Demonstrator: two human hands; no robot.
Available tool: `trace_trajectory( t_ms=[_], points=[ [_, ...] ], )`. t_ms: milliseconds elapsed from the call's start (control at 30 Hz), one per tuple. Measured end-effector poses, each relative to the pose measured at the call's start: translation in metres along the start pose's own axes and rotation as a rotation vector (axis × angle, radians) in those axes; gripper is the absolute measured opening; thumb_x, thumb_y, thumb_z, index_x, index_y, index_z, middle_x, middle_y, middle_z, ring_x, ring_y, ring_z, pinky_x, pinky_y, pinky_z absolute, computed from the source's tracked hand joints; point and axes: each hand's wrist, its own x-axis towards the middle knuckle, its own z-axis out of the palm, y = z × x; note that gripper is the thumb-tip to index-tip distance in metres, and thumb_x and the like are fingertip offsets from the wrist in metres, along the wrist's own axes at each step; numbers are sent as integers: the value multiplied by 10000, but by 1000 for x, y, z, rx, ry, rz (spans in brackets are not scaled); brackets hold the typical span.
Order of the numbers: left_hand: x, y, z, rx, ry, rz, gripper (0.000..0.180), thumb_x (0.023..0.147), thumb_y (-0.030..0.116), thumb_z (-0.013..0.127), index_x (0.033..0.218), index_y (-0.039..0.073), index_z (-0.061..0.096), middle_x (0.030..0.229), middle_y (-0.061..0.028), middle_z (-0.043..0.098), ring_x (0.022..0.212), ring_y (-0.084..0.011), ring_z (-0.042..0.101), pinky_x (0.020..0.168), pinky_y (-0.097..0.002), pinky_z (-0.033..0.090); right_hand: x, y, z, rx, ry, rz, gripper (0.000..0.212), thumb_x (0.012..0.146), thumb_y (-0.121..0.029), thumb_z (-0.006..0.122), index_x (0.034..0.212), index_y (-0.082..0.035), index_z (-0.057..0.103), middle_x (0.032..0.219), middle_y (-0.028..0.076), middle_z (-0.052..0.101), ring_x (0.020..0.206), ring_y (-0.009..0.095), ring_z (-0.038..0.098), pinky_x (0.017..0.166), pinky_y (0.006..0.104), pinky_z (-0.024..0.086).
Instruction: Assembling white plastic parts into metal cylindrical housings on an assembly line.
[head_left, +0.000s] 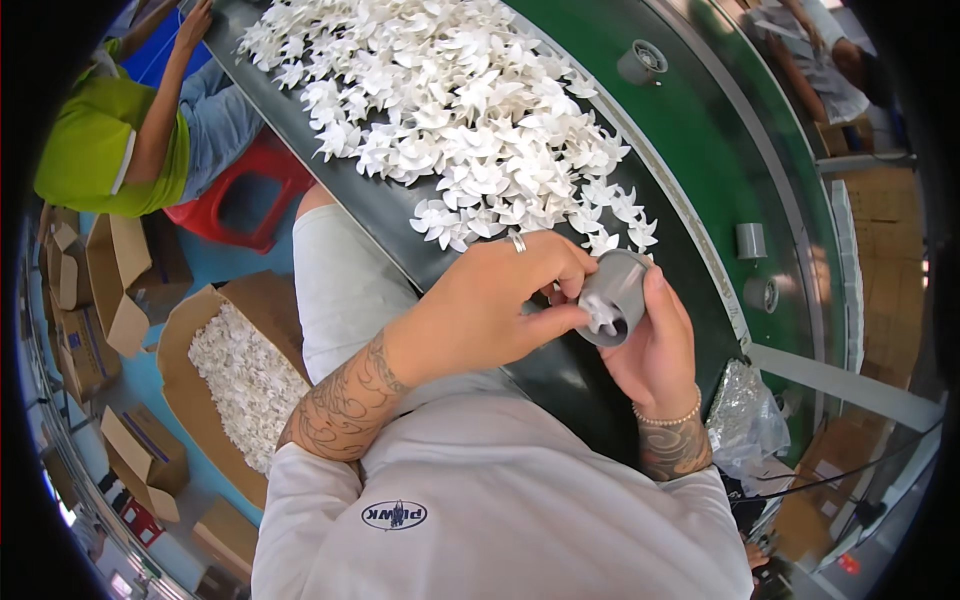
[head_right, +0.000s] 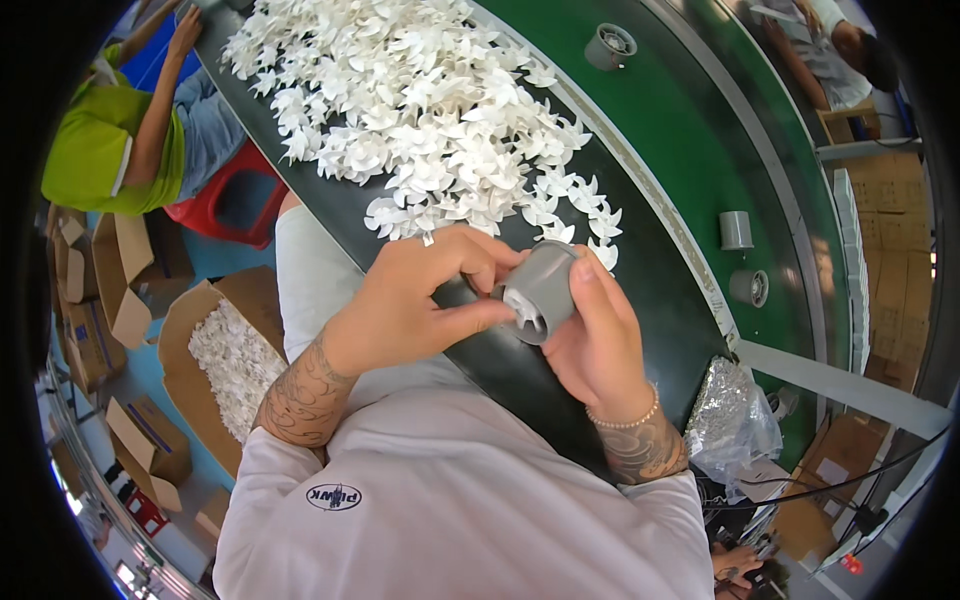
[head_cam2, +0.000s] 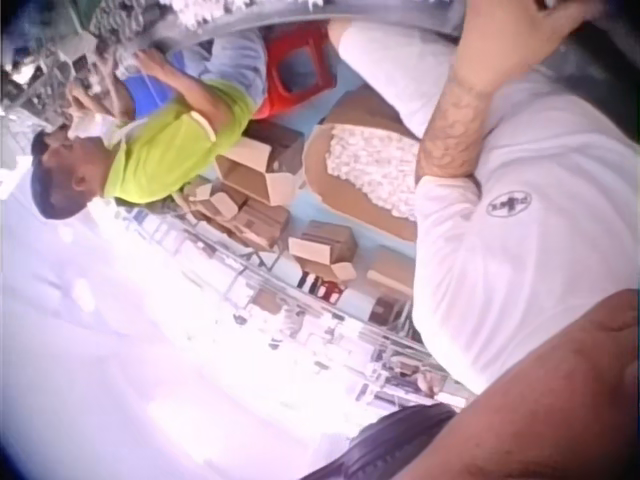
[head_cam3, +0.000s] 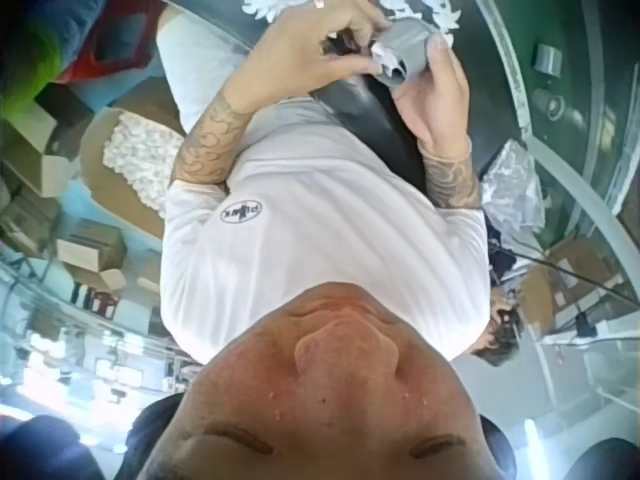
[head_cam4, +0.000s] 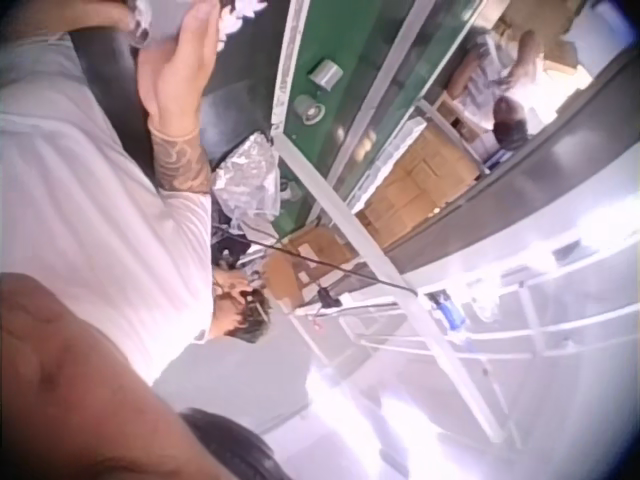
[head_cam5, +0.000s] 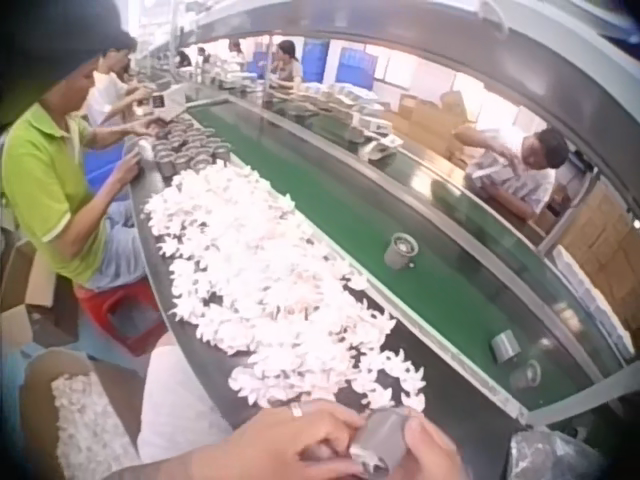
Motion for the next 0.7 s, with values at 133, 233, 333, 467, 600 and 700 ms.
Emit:
trace_trajectory(
  t_ms=[133, 233, 333, 467, 600, 700],
  points=[
    [-13, -2, -1, 6, 122, -7, 290, 724, 89, 830, 836, 50, 565, 960, -94, 675, 702, -196, 652, 626, -278, 526, -3, -19, 0, -262, -170, 108, 513, 932, -469, 594, 1118, 2, 515, 1163, 173, 583, 1012, 239, 615, 863, 367, 516],
    [-27, -16, 12, 210, 184, 90, 272, 745, 111, 815, 914, 52, 610, 944, -93, 670, 691, -219, 654, 609, -297, 536, 38, -47, -31, -861, 101, -448, 349, 912, -345, 665, 986, -25, 547, 1022, 88, 625, 893, 137, 606, 790, 279, 500],
    [-32, -33, 34, 457, 185, 225, 313, 786, 152, 769, 1066, 77, 652, 1010, -82, 646, 773, -231, 658, 615, -316, 545, 112, -87, -92, -1447, 533, -843, 309, 899, -237, 684, 832, -6, 489, 794, 58, 552, 689, 140, 501, 632, 293, 433],
    [-31, -40, 48, 813, -21, 214, 362, 821, 196, 706, 1146, 64, 619, 1096, -59, 614, 861, -196, 631, 592, -287, 530, 164, -100, -169, -1805, 701, -756, 367, 837, -309, 699, 830, -2, 498, 888, 206, 578, 855, 417, 565, 736, 466, 456],
    [-41, -49, 48, 847, -41, 227, 346, 815, 154, 697, 1122, 19, 609, 972, -44, 617, 818, -181, 606, 585, -291, 516, 169, -112, -102, -1984, 764, -618, 407, 834, -362, 705, 926, 4, 551, 996, 221, 601, 975, 404, 571, 820, 453, 464],
    [-41, -46, 46, 655, 42, 181, 290, 822, 43, 659, 1103, -7, 605, 871, -61, 625, 787, -201, 602, 611, -311, 520, 221, -121, -83, -1683, 509, -1045, 556, 835, -410, 702, 1148, 30, 572, 1141, 236, 608, 1100, 390, 567, 933, 441, 451]
  ],
)
